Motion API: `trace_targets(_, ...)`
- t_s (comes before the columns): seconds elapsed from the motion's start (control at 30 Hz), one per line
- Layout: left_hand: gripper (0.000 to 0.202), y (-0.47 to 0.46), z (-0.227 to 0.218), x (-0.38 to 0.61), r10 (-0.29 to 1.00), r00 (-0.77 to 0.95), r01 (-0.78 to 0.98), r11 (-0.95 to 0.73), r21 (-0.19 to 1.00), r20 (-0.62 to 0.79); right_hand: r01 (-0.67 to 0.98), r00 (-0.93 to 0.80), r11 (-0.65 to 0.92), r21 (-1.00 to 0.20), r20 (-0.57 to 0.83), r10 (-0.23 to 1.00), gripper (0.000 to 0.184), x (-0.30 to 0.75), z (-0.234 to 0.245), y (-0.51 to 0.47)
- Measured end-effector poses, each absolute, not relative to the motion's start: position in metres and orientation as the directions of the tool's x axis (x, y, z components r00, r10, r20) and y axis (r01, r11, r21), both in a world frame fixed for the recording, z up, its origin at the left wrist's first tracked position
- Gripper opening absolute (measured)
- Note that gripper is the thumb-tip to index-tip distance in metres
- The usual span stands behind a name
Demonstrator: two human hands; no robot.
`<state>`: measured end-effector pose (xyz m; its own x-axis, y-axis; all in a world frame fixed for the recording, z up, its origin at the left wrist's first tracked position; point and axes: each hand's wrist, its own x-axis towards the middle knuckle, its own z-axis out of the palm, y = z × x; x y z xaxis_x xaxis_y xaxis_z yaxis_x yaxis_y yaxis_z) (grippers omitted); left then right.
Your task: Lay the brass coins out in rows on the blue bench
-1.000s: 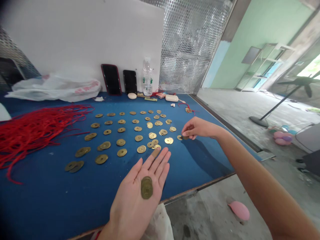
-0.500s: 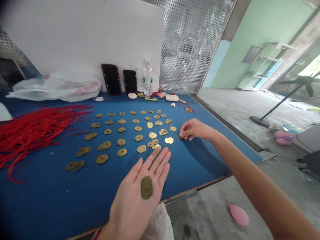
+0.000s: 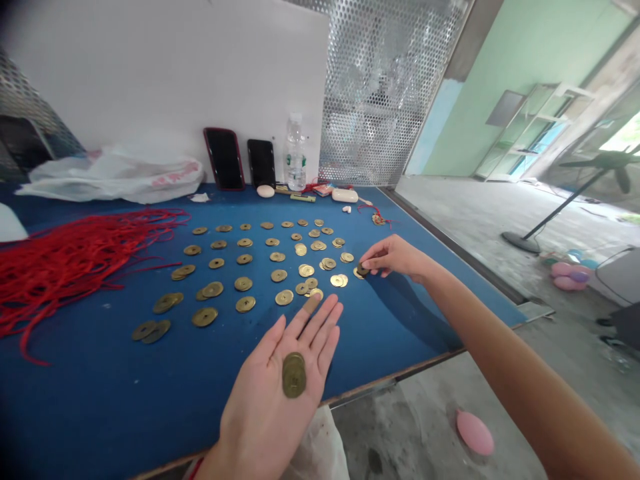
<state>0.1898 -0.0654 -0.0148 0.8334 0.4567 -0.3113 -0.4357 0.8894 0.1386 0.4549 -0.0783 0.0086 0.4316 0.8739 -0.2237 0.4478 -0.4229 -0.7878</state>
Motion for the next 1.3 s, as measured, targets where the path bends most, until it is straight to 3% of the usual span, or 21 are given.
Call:
trace_targets(0.13,0.046,-0.066,-0.016,0.189,0.456,0.834,-0.433,0.890,0.143,-0.309,0.515,0.429,-0.416,-0.750,-0.195,0.882,0.029,0.454,0.009,-0.078)
trace_targets(0.3,0.047,-0.065,-0.016,0.190,0.445,0.843,-0.425,0.896,0.133,-0.302,0.745,0.331,-0.147,-0.651,0.169,0.928,0.023,0.404,0.029,-0.091)
trace_targets(0.43,0.045,-0.065,-0.016,0.190,0.420,0.814,-0.399,0.906,0.140,-0.401,0.673,-0.020,0.067,-0.737,0.071,0.997,0.013,0.335,0.043,-0.111)
trace_targets(0.53,0.043,-0.065,-0.016,0.187,0.383,0.802,-0.351,0.923,0.158,-0.459,0.686,-0.112,0.075,-0.724,-0.003,0.994,0.015,0.300,0.038,-0.120)
trace_targets(0.7,0.043,-0.065,-0.020,0.185,0.373,0.832,-0.331,0.928,0.172,-0.411,0.744,-0.066,0.020,-0.668,-0.044,0.997,0.020,0.293,0.025,-0.121)
trace_targets(0.83,0.042,-0.065,-0.022,0.185,0.405,0.834,-0.355,0.914,0.197,-0.376,0.689,-0.039,-0.062,-0.722,-0.122,0.992,0.022,0.298,0.031,-0.120)
trace_targets(0.97,0.041,-0.065,-0.018,0.185,0.428,0.827,-0.379,0.903,0.201,-0.365,0.596,-0.018,-0.163,-0.787,-0.216,0.976,0.012,0.301,0.038,-0.120)
trace_targets(1.1,0.055,-0.066,-0.009,0.184,0.467,0.816,-0.424,0.884,0.195,-0.341,0.547,0.020,-0.100,-0.831,-0.107,0.994,0.019,0.308,0.033,-0.120)
trace_targets(1.2,0.040,-0.067,-0.003,0.184,0.472,0.813,-0.442,0.881,0.168,-0.342,0.506,0.014,-0.029,-0.862,-0.025,1.000,0.023,0.315,0.028,-0.119)
trace_targets(1.3,0.039,-0.067,0.000,0.185,0.469,0.811,-0.453,0.882,0.134,-0.350,0.469,0.007,-0.015,-0.883,-0.014,1.000,0.024,0.318,0.026,-0.118)
